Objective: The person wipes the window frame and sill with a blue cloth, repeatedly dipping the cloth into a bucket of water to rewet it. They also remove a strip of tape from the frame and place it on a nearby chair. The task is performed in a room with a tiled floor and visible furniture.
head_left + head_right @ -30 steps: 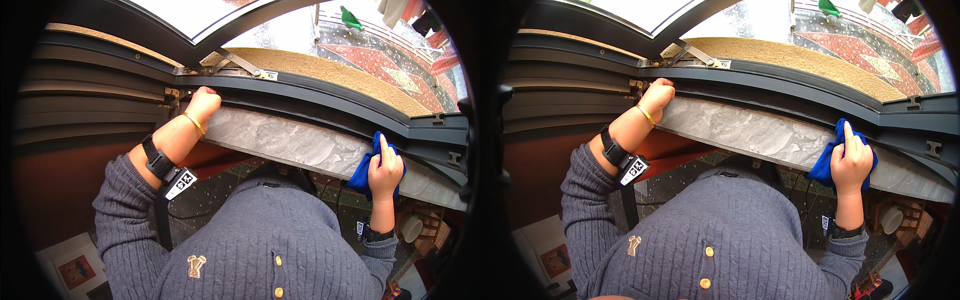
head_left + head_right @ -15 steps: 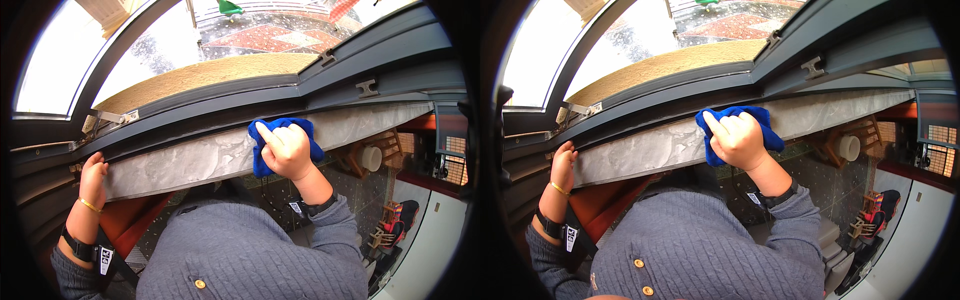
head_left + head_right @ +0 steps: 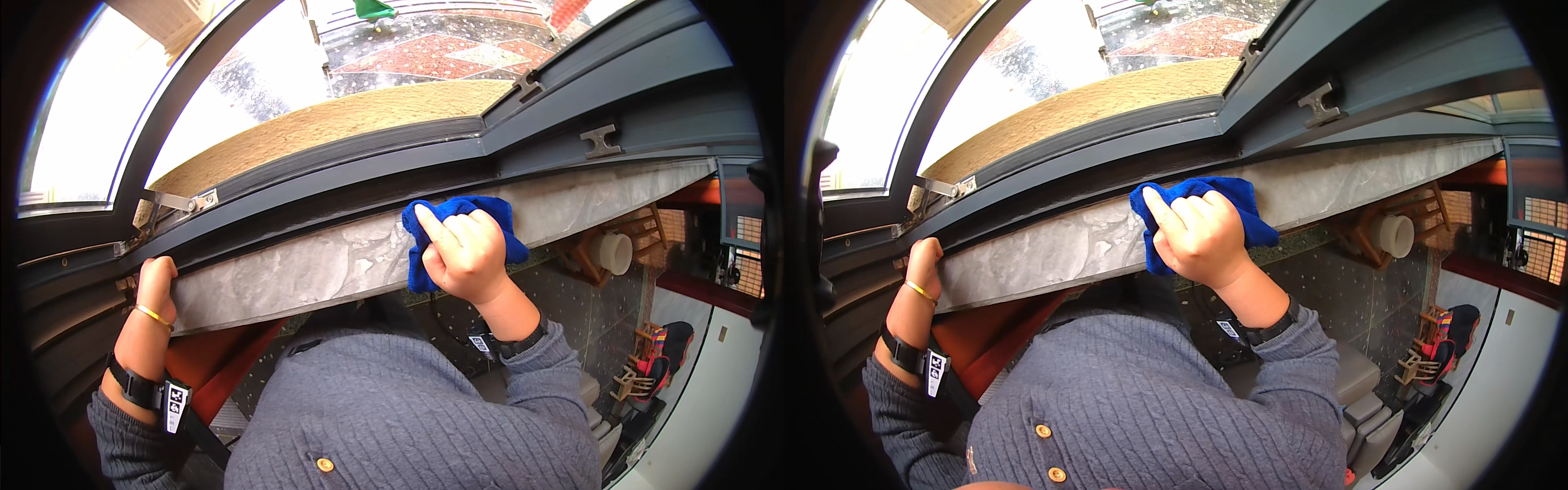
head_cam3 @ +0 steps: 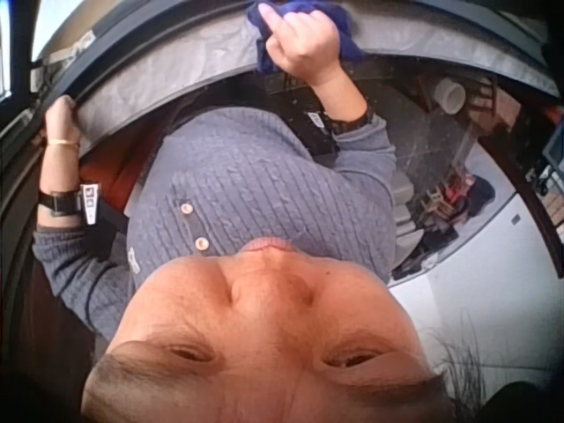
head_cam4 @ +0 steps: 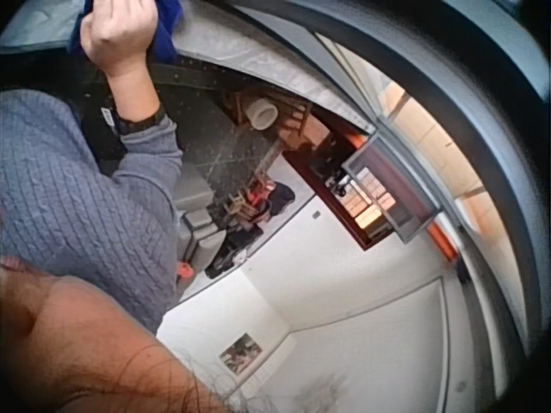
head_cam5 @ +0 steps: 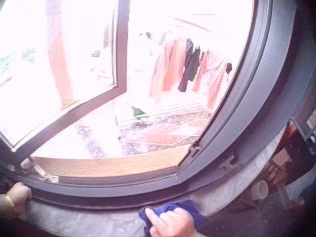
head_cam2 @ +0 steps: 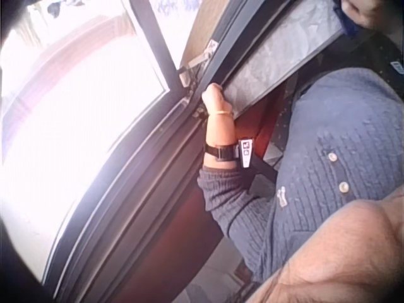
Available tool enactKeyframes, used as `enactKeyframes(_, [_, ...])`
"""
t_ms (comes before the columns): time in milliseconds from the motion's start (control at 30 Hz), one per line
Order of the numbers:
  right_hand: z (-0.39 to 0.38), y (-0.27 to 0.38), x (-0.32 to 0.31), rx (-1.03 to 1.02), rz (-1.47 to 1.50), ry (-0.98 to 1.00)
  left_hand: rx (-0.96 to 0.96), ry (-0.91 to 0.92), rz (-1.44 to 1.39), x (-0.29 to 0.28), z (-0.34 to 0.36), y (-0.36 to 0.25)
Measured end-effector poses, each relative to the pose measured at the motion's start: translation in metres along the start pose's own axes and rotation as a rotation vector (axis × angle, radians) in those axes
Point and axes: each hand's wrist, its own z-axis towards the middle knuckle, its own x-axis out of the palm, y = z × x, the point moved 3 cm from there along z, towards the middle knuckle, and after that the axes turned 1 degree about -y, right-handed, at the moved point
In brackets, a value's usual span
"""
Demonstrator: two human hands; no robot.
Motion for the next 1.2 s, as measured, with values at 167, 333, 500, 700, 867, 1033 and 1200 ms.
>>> enactKeyframes(167, [0.003, 0.001, 0.002, 0.000, 0.006, -0.004, 0.127, -0.025, -0.034, 0.007, -0.028, -0.007])
enactKeyframes(333, [0.005, 0.002, 0.001, -0.017, 0.012, 0.003, 0.255, 0.072, 0.000, -0.008, -0.050, -0.005])
enactKeyframes(500, [0.005, 0.002, 0.000, -0.013, 0.017, 0.001, 0.183, 0.140, 0.009, -0.013, -0.051, -0.008])
enactKeyframes(700, [0.004, 0.002, 0.001, -0.019, 0.033, 0.026, 0.106, 0.070, -0.007, -0.001, -0.040, -0.012])
enactKeyframes(867, [0.004, 0.003, 0.003, -0.026, 0.015, 0.048, 0.089, -0.047, 0.102, 0.009, -0.033, -0.017])
enactKeyframes(1033, [0.007, 0.004, 0.003, -0.031, 0.032, 0.079, 0.177, 0.204, 0.195, 0.047, -0.072, -0.044])
enactKeyframes(1200, [0.007, 0.004, 0.002, -0.061, 0.069, 0.084, 0.407, 0.572, -0.235, 0.073, -0.106, -0.049])
